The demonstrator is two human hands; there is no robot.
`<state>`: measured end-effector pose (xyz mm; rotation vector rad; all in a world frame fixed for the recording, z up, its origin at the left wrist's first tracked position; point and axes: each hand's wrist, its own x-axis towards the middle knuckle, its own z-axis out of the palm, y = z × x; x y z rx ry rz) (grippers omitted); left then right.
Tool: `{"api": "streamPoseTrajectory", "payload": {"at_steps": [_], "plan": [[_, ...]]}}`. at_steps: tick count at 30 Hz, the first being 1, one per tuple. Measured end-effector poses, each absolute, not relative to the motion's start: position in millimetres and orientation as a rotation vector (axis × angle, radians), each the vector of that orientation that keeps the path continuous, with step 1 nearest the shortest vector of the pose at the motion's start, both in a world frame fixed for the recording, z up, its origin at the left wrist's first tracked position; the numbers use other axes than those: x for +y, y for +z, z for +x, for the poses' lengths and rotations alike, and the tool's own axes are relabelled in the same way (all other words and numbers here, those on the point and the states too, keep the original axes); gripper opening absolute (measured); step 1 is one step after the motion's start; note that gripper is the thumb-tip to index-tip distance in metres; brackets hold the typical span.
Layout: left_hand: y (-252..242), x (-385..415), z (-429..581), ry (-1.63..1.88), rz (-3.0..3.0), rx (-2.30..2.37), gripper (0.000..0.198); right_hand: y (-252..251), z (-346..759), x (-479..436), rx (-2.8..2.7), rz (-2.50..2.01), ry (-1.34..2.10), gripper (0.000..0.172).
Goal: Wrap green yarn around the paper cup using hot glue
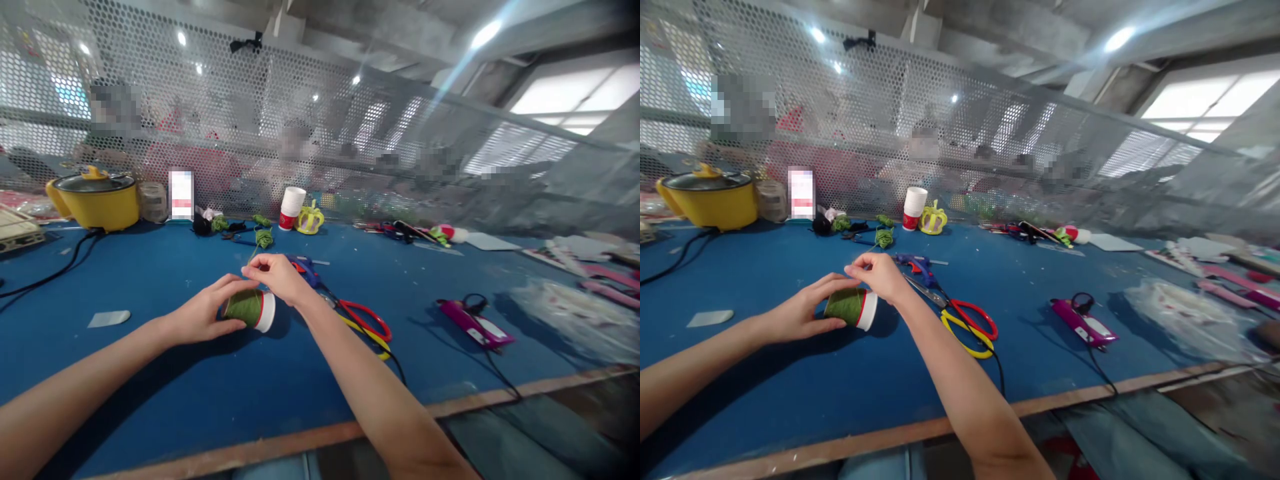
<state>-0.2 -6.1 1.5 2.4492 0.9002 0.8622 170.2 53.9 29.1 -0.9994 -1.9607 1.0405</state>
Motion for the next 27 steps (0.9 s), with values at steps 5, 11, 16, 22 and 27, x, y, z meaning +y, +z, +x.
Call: {"api": "streamPoseTrajectory", "payload": {"at_steps": [5,11,16,22,27], "plan": [[2,-8,1,0.808,2.511,0.909,0.048,22,167,62,-2.037,-1.051,0.925,0.025],[1,-5,-1,0.820,2.522,0.982,0.046,35,212,94,-1.945,-1.594,0.307,0.030],[-2,-1,-4,0.877,2.514,1.059,0.046,29,254,115,-1.894,-1.862,0.305,0.019],[-3,0,-4,0.867,2.515,1.080,0.048,11,256,115,-1.816,-1.922,0.352,0.015],[-5,3,-6,0.904,2.538,1.092,0.048,36,249,88,-1.777,-1.776,0.447,0.031]]}}
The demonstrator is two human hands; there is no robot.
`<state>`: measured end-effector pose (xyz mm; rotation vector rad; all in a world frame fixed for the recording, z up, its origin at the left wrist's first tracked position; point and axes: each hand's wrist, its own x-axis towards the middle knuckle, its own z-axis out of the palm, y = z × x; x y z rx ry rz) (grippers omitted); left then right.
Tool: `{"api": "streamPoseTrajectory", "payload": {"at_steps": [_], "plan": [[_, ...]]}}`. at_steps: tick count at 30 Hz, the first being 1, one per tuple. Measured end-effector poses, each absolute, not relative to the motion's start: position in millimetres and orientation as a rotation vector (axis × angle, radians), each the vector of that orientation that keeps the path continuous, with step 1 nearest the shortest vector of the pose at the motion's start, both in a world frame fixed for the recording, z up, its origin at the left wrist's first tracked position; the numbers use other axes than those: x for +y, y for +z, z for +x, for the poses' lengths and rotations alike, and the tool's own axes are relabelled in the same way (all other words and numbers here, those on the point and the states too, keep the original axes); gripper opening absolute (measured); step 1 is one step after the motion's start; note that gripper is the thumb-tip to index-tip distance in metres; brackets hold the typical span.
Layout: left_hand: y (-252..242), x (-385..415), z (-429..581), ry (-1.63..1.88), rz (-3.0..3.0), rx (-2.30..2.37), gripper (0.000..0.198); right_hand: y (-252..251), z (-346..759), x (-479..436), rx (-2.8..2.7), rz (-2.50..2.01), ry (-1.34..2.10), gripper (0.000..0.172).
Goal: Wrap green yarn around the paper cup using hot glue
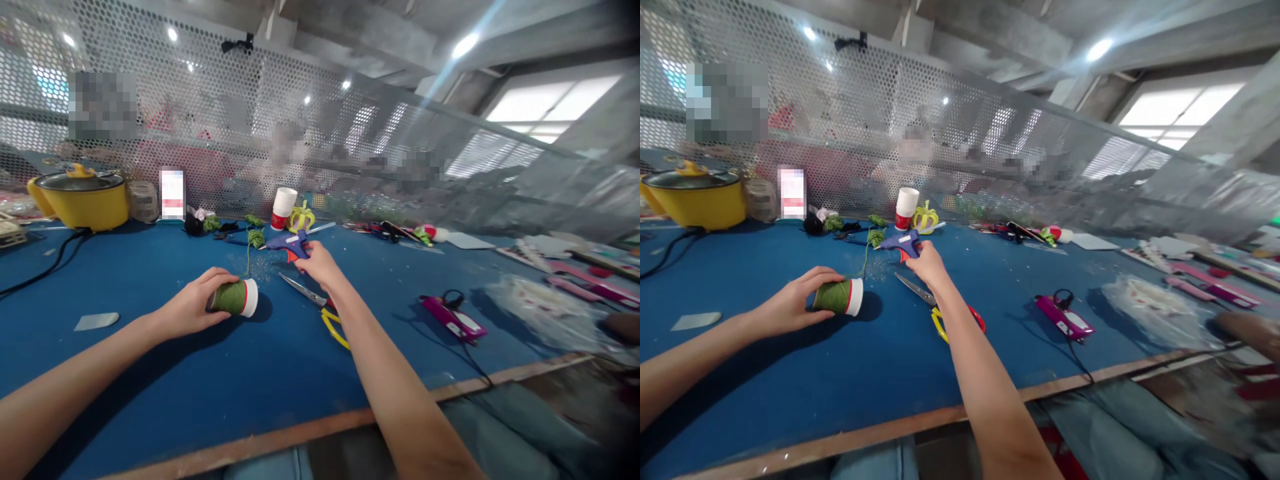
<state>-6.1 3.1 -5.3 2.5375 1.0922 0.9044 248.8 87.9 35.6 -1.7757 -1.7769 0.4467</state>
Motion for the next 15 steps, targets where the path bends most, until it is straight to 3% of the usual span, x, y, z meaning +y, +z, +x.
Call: {"api": "streamPoseTrajectory", "payload": {"at_steps": [4,12,15], "plan": [[-7,7,-9,0.947,2.551,1.097,0.044,52,237,53,-1.779,-1.485,0.842,0.013],[-7,12,-14,0.967,2.562,1.086,0.041,50,226,24,-1.716,-1.238,1.061,0.029],[-8,12,-15,0.965,2.556,1.072,0.041,53,228,22,-1.749,-1.214,1.121,0.024]]}}
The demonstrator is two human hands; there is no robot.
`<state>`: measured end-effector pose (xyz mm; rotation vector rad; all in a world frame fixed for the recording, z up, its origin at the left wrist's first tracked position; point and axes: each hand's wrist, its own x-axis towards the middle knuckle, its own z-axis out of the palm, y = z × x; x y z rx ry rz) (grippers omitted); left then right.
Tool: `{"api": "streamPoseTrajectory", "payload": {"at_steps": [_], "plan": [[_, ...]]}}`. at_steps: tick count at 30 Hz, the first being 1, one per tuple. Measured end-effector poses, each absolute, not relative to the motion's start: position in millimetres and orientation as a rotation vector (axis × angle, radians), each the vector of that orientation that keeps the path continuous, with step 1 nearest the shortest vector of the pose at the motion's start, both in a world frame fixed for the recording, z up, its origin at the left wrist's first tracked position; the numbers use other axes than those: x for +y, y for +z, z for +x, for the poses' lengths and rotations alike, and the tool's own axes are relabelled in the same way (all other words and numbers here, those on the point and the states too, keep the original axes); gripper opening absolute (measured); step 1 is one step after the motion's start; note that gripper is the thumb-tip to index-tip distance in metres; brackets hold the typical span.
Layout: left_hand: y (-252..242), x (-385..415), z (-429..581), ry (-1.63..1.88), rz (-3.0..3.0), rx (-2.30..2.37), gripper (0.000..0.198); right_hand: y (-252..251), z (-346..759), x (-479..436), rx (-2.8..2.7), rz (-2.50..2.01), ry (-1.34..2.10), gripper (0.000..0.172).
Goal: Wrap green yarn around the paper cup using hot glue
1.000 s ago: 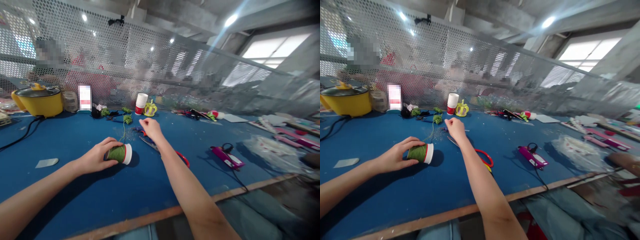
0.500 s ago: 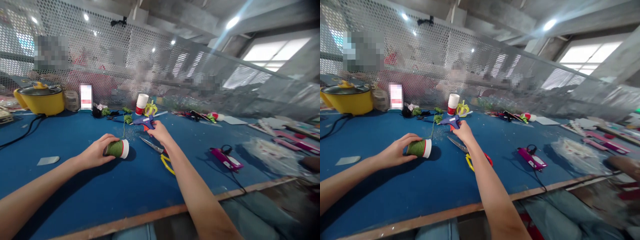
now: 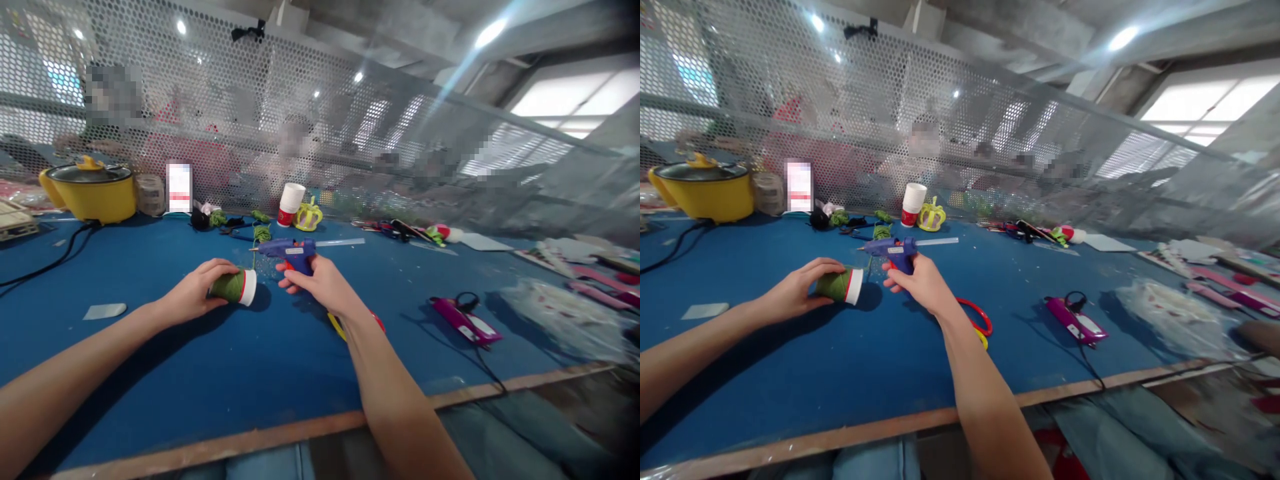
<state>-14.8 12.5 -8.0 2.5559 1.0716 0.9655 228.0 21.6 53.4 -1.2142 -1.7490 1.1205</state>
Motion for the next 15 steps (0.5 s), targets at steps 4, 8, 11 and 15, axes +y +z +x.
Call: {"api": "streamPoseTrajectory", "payload": {"at_steps": [4,8,11,15], "plan": [[-9,12,-15,0.979,2.560,1.075,0.042,56,229,16,-1.854,-1.337,1.071,0.016],[-9,12,-15,0.985,2.560,1.060,0.041,57,226,11,-1.921,-1.413,1.015,0.018],[-8,13,-15,0.986,2.557,1.060,0.041,58,224,10,-1.951,-1.466,1.003,0.019],[-9,13,-14,0.980,2.545,1.066,0.040,58,223,11,-1.998,-1.497,0.989,0.020]]}}
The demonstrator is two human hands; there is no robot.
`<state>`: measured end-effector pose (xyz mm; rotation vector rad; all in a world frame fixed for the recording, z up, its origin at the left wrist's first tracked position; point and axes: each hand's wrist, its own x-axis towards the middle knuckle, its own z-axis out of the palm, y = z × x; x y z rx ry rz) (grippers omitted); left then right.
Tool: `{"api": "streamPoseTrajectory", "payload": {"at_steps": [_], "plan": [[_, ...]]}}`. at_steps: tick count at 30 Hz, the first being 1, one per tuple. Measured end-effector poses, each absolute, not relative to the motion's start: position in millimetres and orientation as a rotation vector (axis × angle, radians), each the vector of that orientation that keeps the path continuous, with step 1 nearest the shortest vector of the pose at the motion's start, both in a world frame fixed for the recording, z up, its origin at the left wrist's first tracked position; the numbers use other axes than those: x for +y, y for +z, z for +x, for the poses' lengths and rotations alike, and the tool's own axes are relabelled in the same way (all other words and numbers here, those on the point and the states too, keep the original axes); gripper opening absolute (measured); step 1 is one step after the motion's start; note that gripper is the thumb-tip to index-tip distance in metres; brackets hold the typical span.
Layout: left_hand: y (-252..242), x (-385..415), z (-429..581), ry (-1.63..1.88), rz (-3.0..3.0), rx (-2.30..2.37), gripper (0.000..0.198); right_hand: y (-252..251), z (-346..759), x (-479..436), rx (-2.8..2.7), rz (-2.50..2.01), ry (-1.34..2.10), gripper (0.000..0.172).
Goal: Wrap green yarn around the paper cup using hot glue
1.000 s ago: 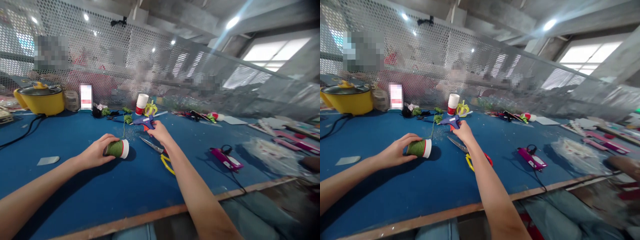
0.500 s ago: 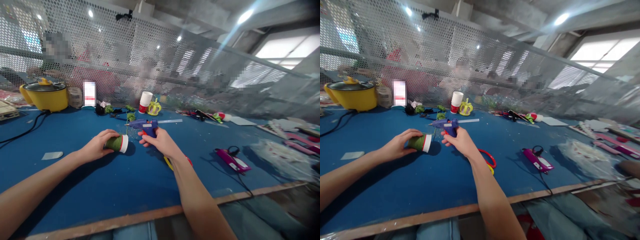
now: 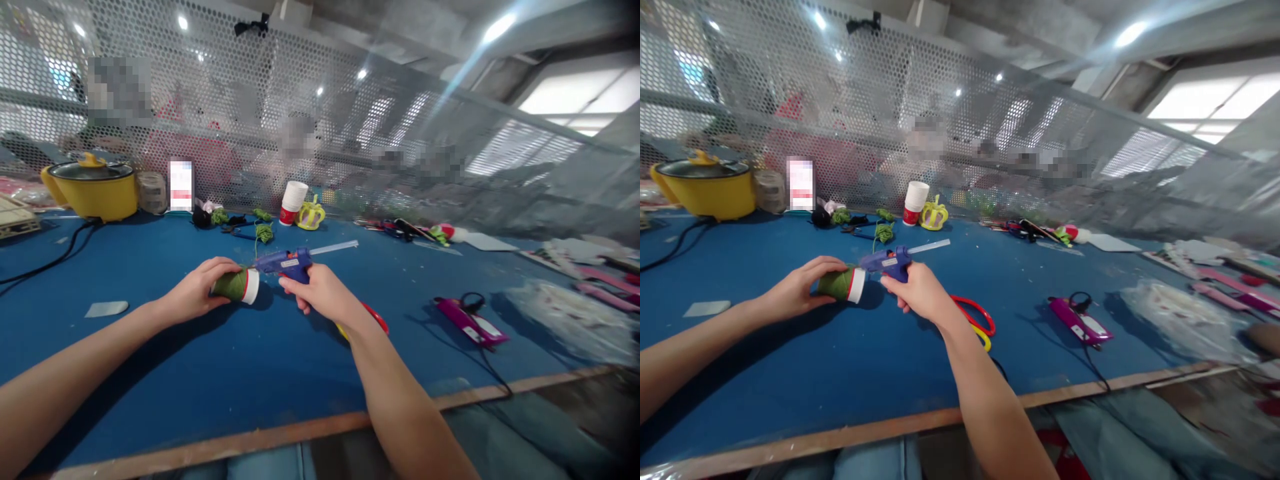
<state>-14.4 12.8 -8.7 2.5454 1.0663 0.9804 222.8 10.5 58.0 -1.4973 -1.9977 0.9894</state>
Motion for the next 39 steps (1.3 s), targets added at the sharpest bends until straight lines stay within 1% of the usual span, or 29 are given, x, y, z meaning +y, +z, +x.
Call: {"api": "streamPoseTrajectory", "payload": {"at_steps": [39], "plan": [[-6.8,13.2,-11.8,0.974,2.531,1.118,0.044,64.2,222.4,3.0,-2.084,-1.549,0.927,0.020]]}}
